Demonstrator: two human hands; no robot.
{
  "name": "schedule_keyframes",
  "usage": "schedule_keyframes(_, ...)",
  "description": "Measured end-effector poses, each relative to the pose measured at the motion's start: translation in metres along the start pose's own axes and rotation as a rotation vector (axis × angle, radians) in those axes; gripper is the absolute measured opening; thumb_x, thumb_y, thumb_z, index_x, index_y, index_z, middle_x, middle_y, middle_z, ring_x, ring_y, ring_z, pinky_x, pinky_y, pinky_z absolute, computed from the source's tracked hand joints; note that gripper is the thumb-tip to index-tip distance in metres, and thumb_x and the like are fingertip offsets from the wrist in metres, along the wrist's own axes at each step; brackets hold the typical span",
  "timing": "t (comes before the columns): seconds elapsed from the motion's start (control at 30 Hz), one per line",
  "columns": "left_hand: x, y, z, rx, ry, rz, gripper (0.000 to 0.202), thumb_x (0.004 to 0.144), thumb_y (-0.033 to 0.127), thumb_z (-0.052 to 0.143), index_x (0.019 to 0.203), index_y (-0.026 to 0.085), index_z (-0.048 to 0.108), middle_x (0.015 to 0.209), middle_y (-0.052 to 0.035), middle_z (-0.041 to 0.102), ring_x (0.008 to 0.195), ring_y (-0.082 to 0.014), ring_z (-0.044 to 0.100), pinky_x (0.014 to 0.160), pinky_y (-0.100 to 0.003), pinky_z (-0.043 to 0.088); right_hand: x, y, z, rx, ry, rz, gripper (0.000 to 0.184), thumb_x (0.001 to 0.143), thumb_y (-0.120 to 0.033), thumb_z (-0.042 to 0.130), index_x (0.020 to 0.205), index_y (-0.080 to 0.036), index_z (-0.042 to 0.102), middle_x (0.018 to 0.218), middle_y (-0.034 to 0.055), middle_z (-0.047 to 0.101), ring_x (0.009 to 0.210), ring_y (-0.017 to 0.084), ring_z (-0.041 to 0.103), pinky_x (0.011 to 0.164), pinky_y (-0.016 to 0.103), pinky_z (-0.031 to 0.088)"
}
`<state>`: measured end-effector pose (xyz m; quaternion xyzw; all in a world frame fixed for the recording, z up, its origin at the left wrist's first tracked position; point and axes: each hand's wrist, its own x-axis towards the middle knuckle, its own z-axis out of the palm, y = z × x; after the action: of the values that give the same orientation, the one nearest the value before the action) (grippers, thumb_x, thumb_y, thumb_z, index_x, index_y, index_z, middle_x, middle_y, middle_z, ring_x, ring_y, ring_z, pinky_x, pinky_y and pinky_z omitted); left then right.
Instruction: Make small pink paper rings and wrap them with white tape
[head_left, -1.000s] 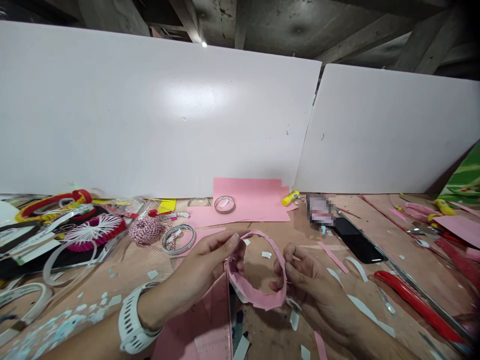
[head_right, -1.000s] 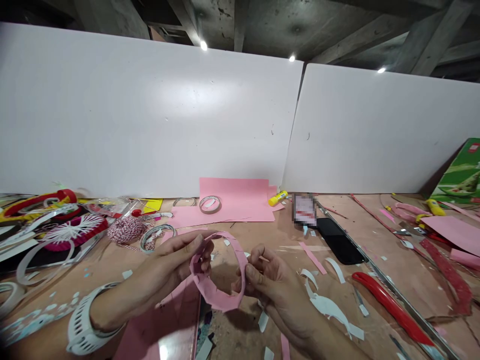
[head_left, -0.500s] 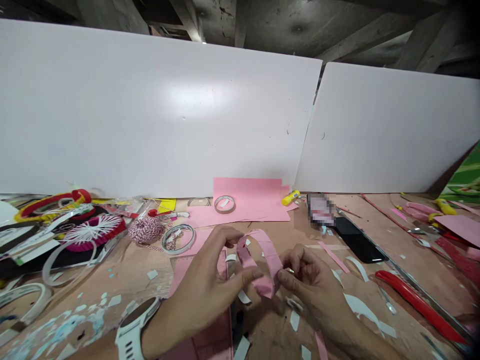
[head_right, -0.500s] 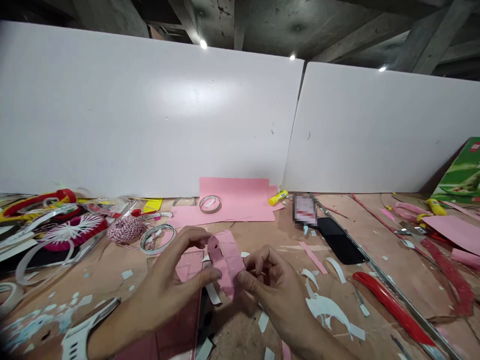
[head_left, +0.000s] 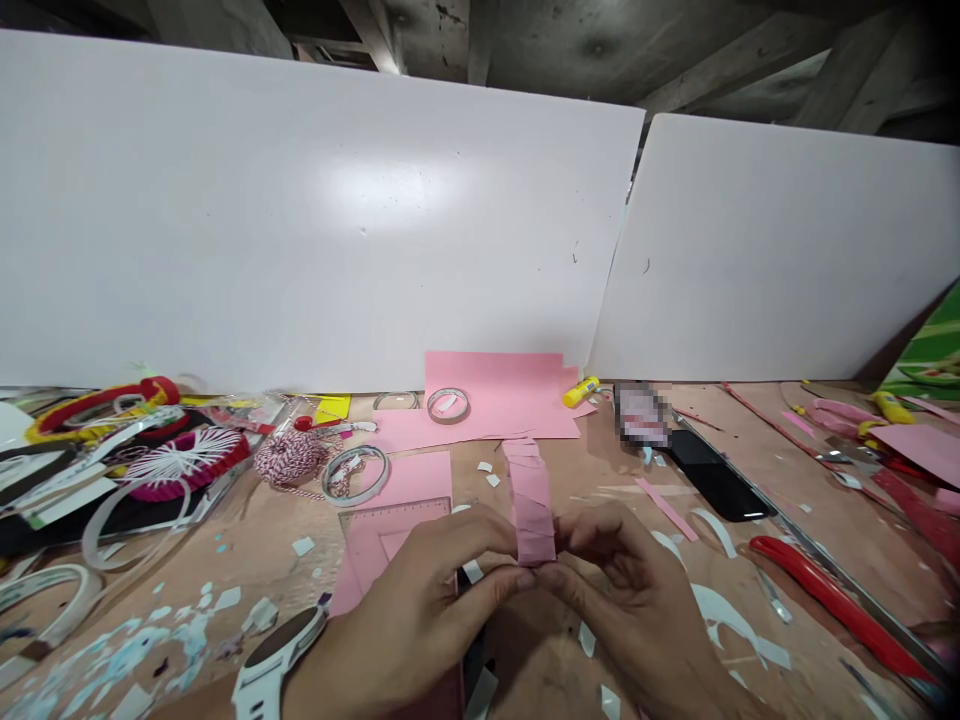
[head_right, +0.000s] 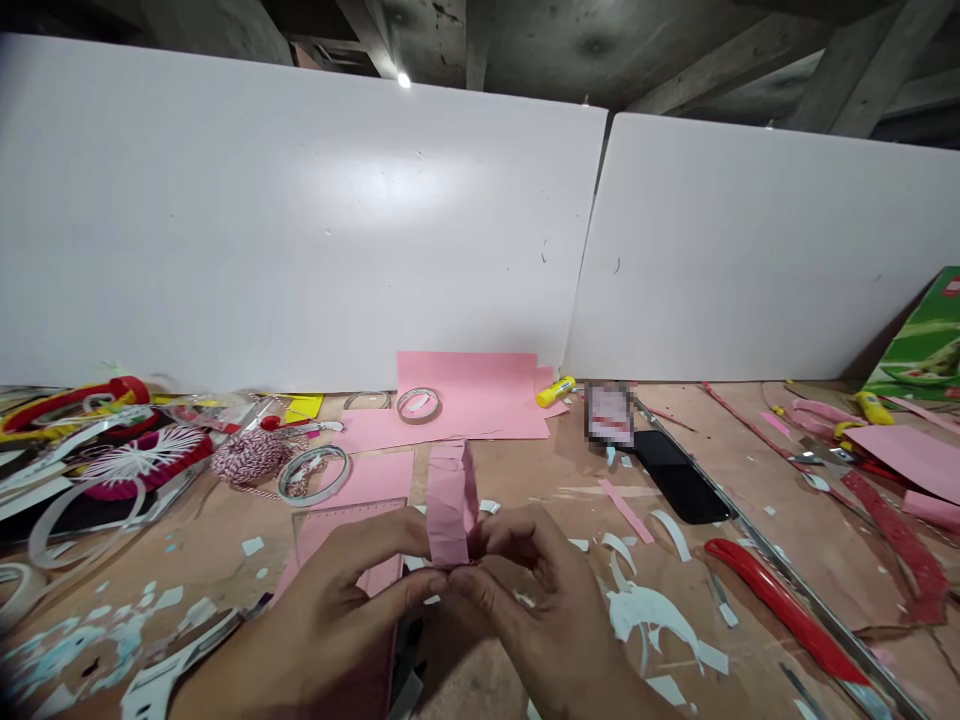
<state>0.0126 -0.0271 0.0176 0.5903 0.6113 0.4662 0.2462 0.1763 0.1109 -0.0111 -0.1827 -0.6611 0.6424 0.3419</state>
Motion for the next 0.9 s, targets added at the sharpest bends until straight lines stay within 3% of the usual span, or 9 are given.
schedule_keyframes(0.1,0.004,-0.002,-0.001,-0.026,0.032,-0.011,0.016,0.101,0.024,0.06,0.111,0.026,0.072,0.109,-0.0023,0.073,0.101,-0.0167,0.064,0.092,-0.025,0.049,0.002,-0.001,-0.002,-0.036,-0.039,0.065,0.024,0.079,-0.038,0.087,0.096,-0.026,0.074,0.1,0.0072,0.076,0.099,0.026,0.071,0.09,0.04,0.058)
schedule_keyframes(0.27,0.005,-0.006,-0.002,0.023,0.053,-0.05,0.017,0.102,0.031,0.06,0.102,0.022,0.073,0.1,-0.0039,0.073,0.095,-0.0175,0.065,0.088,-0.028,0.048,0.006,-0.001,-0.002,-0.012,-0.014,0.081,0.024,0.076,-0.039,0.09,0.087,-0.027,0.072,0.089,0.0024,0.072,0.089,0.02,0.069,0.083,0.033,0.057)
schedule_keyframes(0.4,0.007,-0.007,-0.003,-0.02,0.039,-0.059,0.02,0.101,0.036,0.06,0.1,0.022,0.074,0.099,-0.003,0.073,0.094,-0.0173,0.066,0.085,-0.028,0.048,0.008,-0.001,-0.004,0.044,-0.114,0.095,0.022,0.082,-0.036,0.086,0.088,-0.027,0.067,0.089,0.0005,0.068,0.088,0.018,0.066,0.079,0.03,0.054)
schedule_keyframes(0.6,0.01,-0.009,-0.006,-0.027,0.053,-0.05,0.022,0.1,0.038,0.062,0.092,0.021,0.075,0.092,-0.0021,0.074,0.087,-0.0164,0.065,0.081,-0.027,0.047,0.006,-0.003,-0.007,-0.044,-0.162,0.122,0.019,0.089,-0.04,0.079,0.099,-0.027,0.069,0.102,0.0034,0.07,0.102,0.022,0.067,0.091,0.035,0.052)
schedule_keyframes(0.73,0.009,-0.012,-0.009,0.048,0.044,-0.01,0.02,0.1,0.035,0.063,0.092,0.02,0.074,0.091,-0.0032,0.074,0.086,-0.0172,0.066,0.08,-0.027,0.047,0.006,-0.008,-0.006,0.01,-0.265,0.145,0.018,0.091,-0.041,0.075,0.101,-0.028,0.069,0.105,0.0038,0.071,0.106,0.025,0.065,0.096,0.038,0.051)
schedule_keyframes(0.9,0.009,-0.01,-0.011,0.05,0.024,-0.01,0.021,0.101,0.035,0.061,0.094,0.02,0.074,0.092,-0.0025,0.074,0.086,-0.0163,0.066,0.08,-0.026,0.047,0.009,-0.02,-0.003,0.112,-0.24,0.193,0.019,0.087,-0.037,0.08,0.09,-0.023,0.067,0.093,0.0015,0.067,0.093,0.019,0.063,0.085,0.031,0.052)
